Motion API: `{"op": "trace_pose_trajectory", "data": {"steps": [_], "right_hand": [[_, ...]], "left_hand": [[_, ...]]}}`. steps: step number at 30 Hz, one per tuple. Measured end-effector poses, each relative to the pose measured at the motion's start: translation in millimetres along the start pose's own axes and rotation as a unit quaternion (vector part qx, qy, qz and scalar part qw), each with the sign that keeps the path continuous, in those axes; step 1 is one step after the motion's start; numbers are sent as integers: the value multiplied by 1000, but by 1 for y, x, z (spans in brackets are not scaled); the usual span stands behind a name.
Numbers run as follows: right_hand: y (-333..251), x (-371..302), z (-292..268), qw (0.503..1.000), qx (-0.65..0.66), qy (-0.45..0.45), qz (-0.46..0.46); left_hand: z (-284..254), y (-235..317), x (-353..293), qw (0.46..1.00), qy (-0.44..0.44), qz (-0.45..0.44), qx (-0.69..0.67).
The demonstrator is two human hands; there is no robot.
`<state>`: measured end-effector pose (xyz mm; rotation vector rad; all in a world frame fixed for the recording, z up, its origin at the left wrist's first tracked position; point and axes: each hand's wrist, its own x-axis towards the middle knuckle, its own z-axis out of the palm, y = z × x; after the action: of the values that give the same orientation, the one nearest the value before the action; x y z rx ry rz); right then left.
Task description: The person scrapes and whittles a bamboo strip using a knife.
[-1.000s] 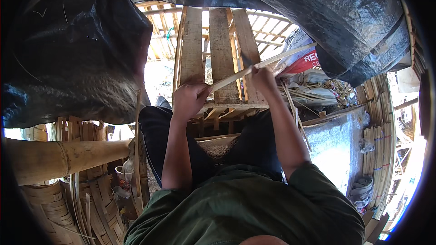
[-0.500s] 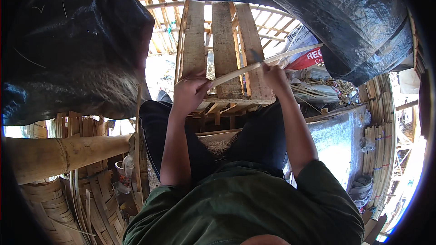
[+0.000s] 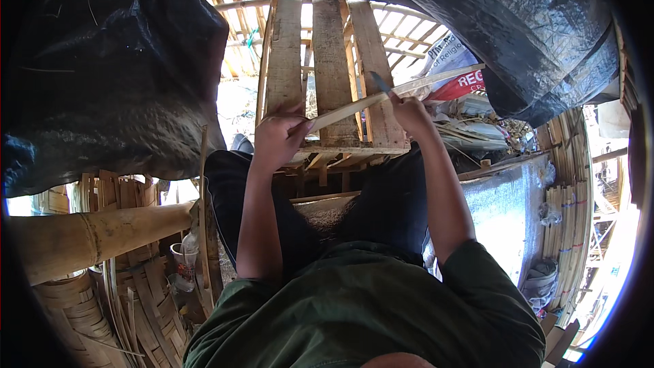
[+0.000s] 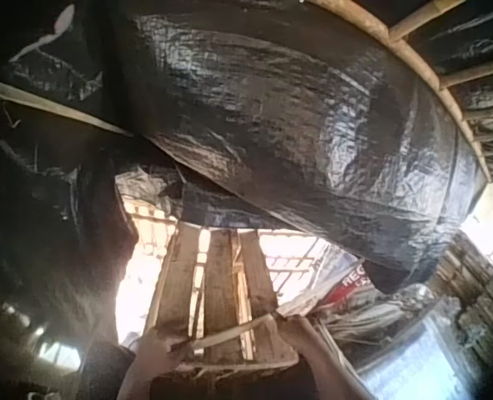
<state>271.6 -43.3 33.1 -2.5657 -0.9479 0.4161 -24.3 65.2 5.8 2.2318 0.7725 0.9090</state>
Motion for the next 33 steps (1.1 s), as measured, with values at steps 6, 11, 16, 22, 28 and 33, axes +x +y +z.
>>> {"op": "trace_pose_trajectory", "data": {"steps": [6, 11, 16, 22, 28, 33], "right_hand": [[-8, -6, 5, 993, 73, -89, 27], [4, -2, 19, 992, -25, 127, -2], [3, -2, -15, 997, 20, -62, 38], [7, 10, -6, 1000, -9, -1, -22], [11, 13, 2, 1000, -2, -15, -3], [-11, -9, 15, 1000, -2, -14, -27]], "left_hand": [[0, 9, 1, 999, -8, -17, 48], [-4, 14, 5, 997, -37, -65, 9], [1, 12, 4, 1000, 3, -16, -2], [0, 10, 2, 1000, -1, -18, 17], [-1, 9, 4, 1000, -2, -14, 18], [-4, 7, 3, 1000, -6, -22, 12]]}}
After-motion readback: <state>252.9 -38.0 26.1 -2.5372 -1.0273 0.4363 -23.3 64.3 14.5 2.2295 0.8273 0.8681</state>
